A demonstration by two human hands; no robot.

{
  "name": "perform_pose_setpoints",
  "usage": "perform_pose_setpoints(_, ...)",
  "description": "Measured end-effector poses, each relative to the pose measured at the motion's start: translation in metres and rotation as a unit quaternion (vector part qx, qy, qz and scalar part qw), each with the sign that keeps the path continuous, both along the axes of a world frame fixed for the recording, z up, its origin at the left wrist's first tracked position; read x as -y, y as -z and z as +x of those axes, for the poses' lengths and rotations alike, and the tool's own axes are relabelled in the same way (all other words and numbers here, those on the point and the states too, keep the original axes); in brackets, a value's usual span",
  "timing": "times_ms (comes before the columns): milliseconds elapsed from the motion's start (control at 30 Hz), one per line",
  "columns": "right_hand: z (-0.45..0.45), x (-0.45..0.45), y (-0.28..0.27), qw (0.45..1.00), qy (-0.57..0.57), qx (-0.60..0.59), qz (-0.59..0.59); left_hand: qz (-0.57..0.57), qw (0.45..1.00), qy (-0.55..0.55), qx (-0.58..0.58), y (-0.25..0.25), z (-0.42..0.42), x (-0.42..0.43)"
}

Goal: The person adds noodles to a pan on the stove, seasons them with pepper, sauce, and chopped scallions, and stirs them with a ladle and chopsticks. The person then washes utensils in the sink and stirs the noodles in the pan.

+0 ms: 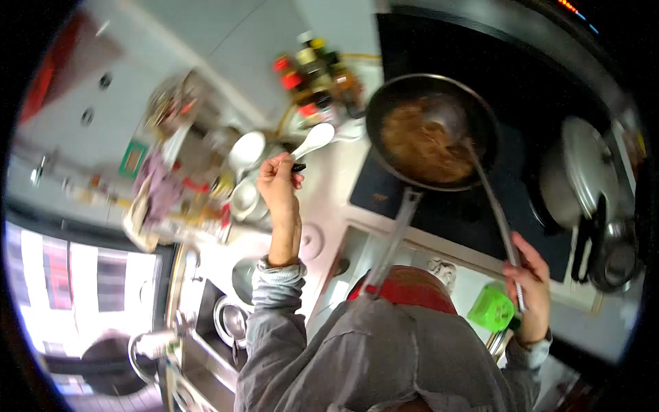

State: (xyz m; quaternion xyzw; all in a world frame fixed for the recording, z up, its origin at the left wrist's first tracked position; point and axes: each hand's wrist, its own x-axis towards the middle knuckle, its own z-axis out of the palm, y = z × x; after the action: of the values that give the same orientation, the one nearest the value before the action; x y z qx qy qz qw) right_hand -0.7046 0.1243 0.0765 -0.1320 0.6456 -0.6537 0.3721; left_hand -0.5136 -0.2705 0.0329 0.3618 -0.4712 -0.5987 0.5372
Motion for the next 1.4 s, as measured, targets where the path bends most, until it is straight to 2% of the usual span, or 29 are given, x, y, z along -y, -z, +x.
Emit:
perform_pose_setpoints(33,-0.001,0.002,0.003,0.997,0.006,0.041,-0.060,0.010,0.999,-0.039,0.008,-0.001,0.023,0.001)
perform_pose_setpoints(133,-0.010,0.007,0.016,0.996,0.008,0.034,-0.084,-0.063,0.979,-0.184,0.059,0.031,0.094,0.030)
perform_pose_setpoints(200,-0.009,0.020,0.015,0.997,-0.013,-0.077,-0.022,-0.068,0.953,-0.267,0.127,0.050,0.133,0.049)
perform_pose_setpoints(233,-0.009,0.025,0.018,0.994,-0.008,-0.109,0.012,-0.083,0.949,-0.277,0.127,0.065,0.150,0.065)
perform_pose_setpoints(267,-0.011,0.030,0.019,0.992,-0.010,-0.119,0.027,-0.090,0.956,-0.233,0.157,0.089,0.176,0.084)
perform_pose_setpoints(367,-0.021,0.041,0.040,0.963,0.001,-0.250,0.103,-0.056,0.940,-0.261,0.214,0.101,0.179,0.092)
perform_pose_setpoints(400,-0.022,0.045,0.038,0.958,0.009,-0.255,0.127,-0.040,0.926,-0.277,0.255,0.103,0.176,0.093)
perform_pose_setpoints(500,-0.027,0.046,0.045,0.967,-0.008,-0.230,0.110,-0.049,0.906,-0.313,0.282,0.104,0.158,0.092)
perform_pose_setpoints(633,-0.021,0.042,0.028,1.000,0.008,-0.028,0.004,-0.002,0.930,-0.269,0.252,0.143,0.164,0.121)
perform_pose_setpoints(733,-0.011,0.034,0.007,1.000,0.002,0.017,-0.025,0.021,0.913,-0.247,0.324,0.132,0.164,0.115)
perform_pose_setpoints(767,-0.010,0.032,0.006,1.000,0.008,0.013,-0.025,0.054,0.916,-0.241,0.316,0.135,0.167,0.119)
perform_pose_setpoints(833,-0.009,0.027,0.004,1.000,0.020,0.004,-0.024,0.033,0.921,-0.244,0.301,0.129,0.166,0.111)
perform_pose_setpoints(867,-0.008,0.027,0.008,0.999,0.019,-0.043,-0.004,0.020,0.924,-0.245,0.293,0.124,0.164,0.107)
perform_pose_setpoints(900,-0.007,0.029,0.016,0.996,0.019,-0.090,0.015,0.033,0.948,-0.220,0.227,0.114,0.157,0.099)
perform_pose_setpoints(1067,-0.004,0.044,0.038,0.938,0.006,-0.294,0.183,0.016,0.979,-0.094,0.181,0.069,0.120,0.060)
perform_pose_setpoints(1100,-0.004,0.046,0.045,0.931,-0.001,-0.317,0.181,0.020,0.981,-0.064,0.184,0.063,0.113,0.053)
perform_pose_setpoints(1167,0.000,0.049,0.051,0.871,-0.049,-0.438,0.219,0.012,0.982,0.005,0.190,0.048,0.100,0.034)
perform_pose_setpoints(1233,0.009,0.054,0.048,0.822,-0.091,-0.492,0.274,0.014,0.974,0.033,0.225,0.034,0.081,0.017)
perform_pose_setpoints(1267,0.012,0.054,0.045,0.799,-0.112,-0.504,0.308,0.004,0.977,0.069,0.203,0.040,0.076,0.016)
perform_pose_setpoints(1333,0.024,0.055,0.020,0.822,-0.108,-0.453,0.328,0.005,0.979,0.106,0.177,0.044,0.066,0.012)
perform_pose_setpoints(1367,0.027,0.048,0.018,0.813,-0.067,-0.505,0.281,0.016,0.971,0.121,0.206,0.027,0.056,0.000)
perform_pose_setpoints(1400,0.030,0.042,0.018,0.797,-0.034,-0.557,0.231,0.009,0.966,0.172,0.194,0.045,0.060,0.015)
